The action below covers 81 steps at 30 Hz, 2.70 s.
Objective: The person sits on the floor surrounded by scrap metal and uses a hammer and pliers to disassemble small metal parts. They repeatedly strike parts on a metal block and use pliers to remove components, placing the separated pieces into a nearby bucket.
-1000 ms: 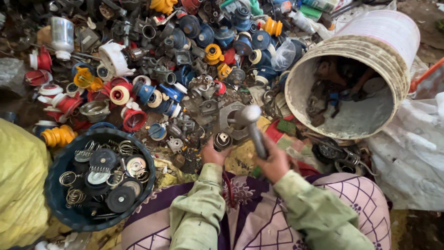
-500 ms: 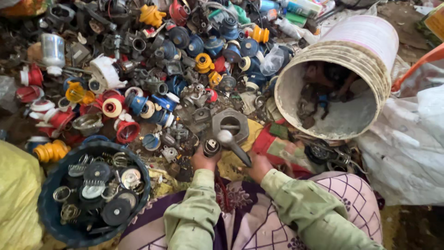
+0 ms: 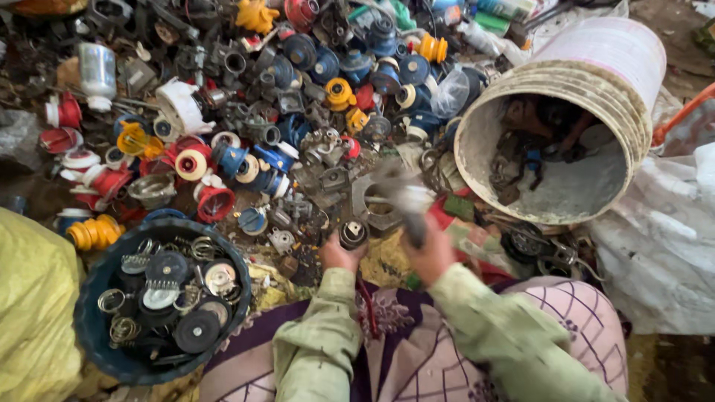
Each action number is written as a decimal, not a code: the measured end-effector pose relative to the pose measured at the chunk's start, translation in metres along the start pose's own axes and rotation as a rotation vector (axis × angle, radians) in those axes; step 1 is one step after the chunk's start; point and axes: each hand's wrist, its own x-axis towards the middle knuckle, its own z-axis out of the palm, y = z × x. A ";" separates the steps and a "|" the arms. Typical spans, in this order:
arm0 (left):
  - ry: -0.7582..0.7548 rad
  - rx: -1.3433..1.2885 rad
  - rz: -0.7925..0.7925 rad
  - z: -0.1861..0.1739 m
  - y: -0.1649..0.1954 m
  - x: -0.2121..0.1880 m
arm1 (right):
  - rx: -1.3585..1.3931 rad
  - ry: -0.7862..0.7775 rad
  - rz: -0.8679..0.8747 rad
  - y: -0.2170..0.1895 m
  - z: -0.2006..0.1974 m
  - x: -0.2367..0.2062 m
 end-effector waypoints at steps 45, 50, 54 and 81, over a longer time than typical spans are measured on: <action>-0.056 -0.231 0.018 0.007 -0.003 -0.001 | -0.408 -0.260 0.204 0.072 0.048 0.002; -0.044 0.074 -0.012 0.013 -0.003 -0.004 | -0.084 -0.068 0.151 0.040 -0.003 -0.002; -0.007 0.091 -0.042 0.010 -0.008 -0.001 | 0.462 0.006 0.179 -0.037 -0.072 -0.014; -0.013 0.051 -0.051 0.008 0.000 -0.003 | 0.117 0.099 -0.146 -0.023 -0.031 -0.002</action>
